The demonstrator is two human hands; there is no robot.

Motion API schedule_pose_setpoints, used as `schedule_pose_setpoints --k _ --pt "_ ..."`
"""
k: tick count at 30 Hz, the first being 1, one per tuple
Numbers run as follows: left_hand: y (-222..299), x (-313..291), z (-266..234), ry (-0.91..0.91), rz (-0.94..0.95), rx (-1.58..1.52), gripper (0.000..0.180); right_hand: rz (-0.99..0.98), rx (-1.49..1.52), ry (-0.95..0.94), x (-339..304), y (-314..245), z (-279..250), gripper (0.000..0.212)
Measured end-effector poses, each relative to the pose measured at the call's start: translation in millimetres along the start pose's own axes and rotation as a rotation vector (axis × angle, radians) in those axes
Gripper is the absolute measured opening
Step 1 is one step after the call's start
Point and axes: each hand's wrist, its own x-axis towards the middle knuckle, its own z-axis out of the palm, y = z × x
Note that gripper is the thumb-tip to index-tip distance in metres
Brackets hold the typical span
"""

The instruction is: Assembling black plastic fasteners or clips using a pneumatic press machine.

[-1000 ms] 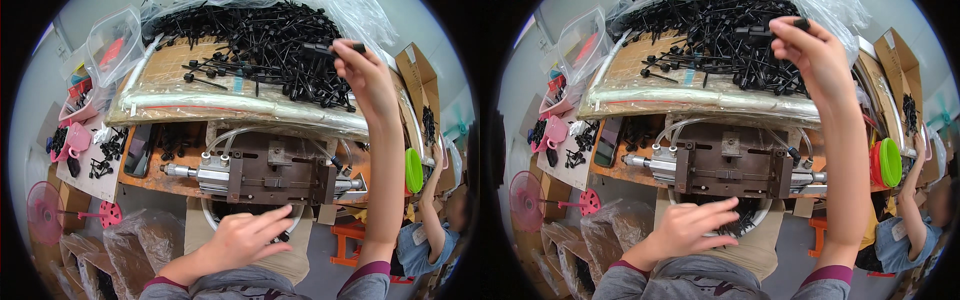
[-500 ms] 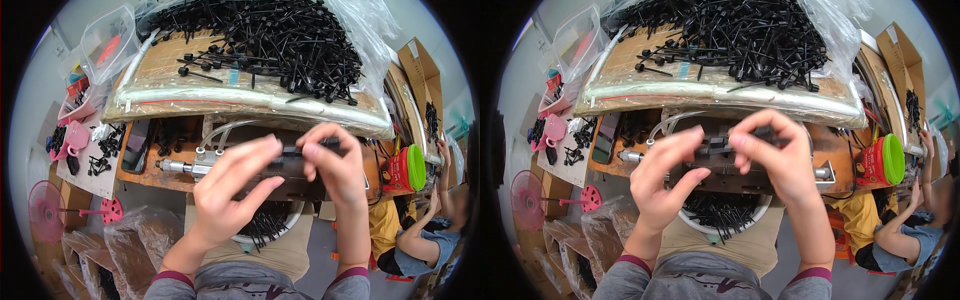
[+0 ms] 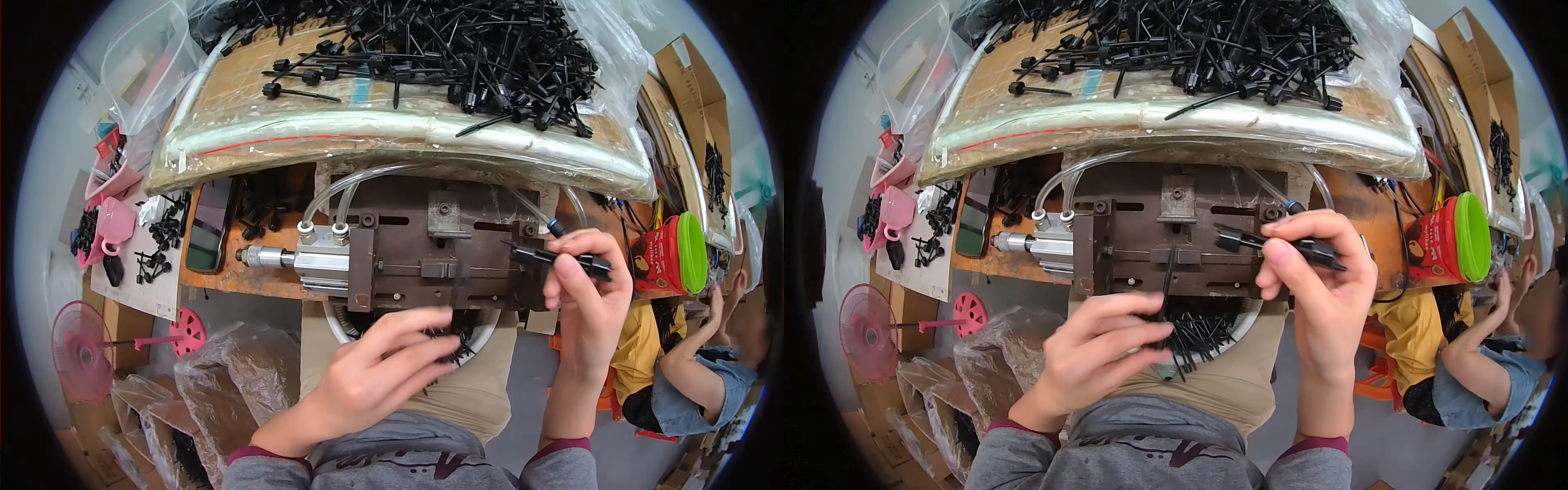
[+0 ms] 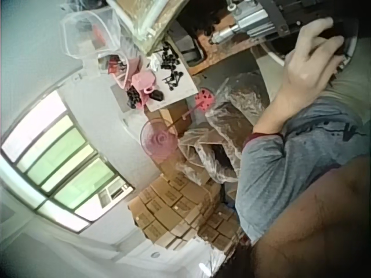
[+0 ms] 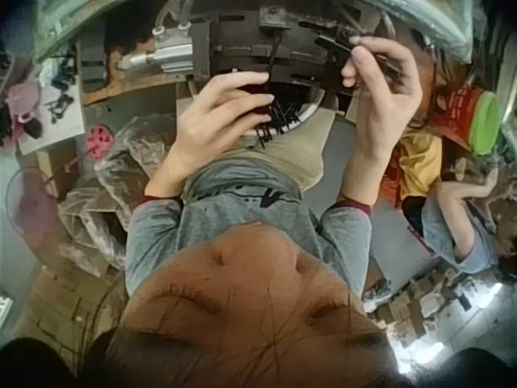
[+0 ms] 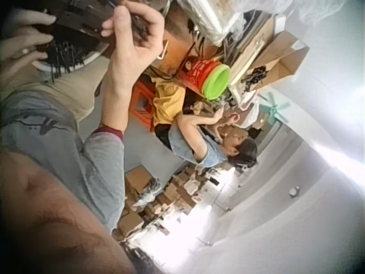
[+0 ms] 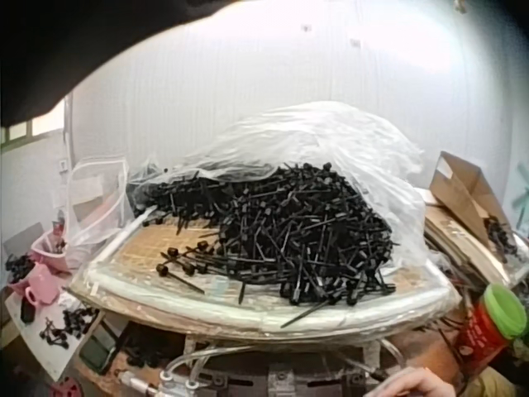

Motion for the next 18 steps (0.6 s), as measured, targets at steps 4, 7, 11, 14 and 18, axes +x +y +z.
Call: schedule_pose_setpoints --k 4,7,11,14,18 --pt "-20.0 -6.4 20.5 -0.035 0.073 0.361 0.027 0.060 0.064 0.083 -14.9 -1.5 1.8 0.016" --pt "-25.9 -6.1 30.1 -0.041 0.122 0.531 0.026 0.022 0.040 0.085 -21.1 -1.7 3.8 0.016" --pt "-26.2 -1.4 34.9 -0.043 0.162 0.648 0.026 -0.035 -0.026 0.072 -31.6 3.6 -3.7 0.018" --pt "-24.8 3.7 33.4 -0.077 0.151 0.659 0.025 -0.101 -0.188 0.068 -36.8 2.4 -1.4 0.017" --pt "-19.4 3.6 31.9 -0.117 0.099 0.670 0.023 -0.207 -0.449 0.052 -44.2 1.5 2.1 0.020"
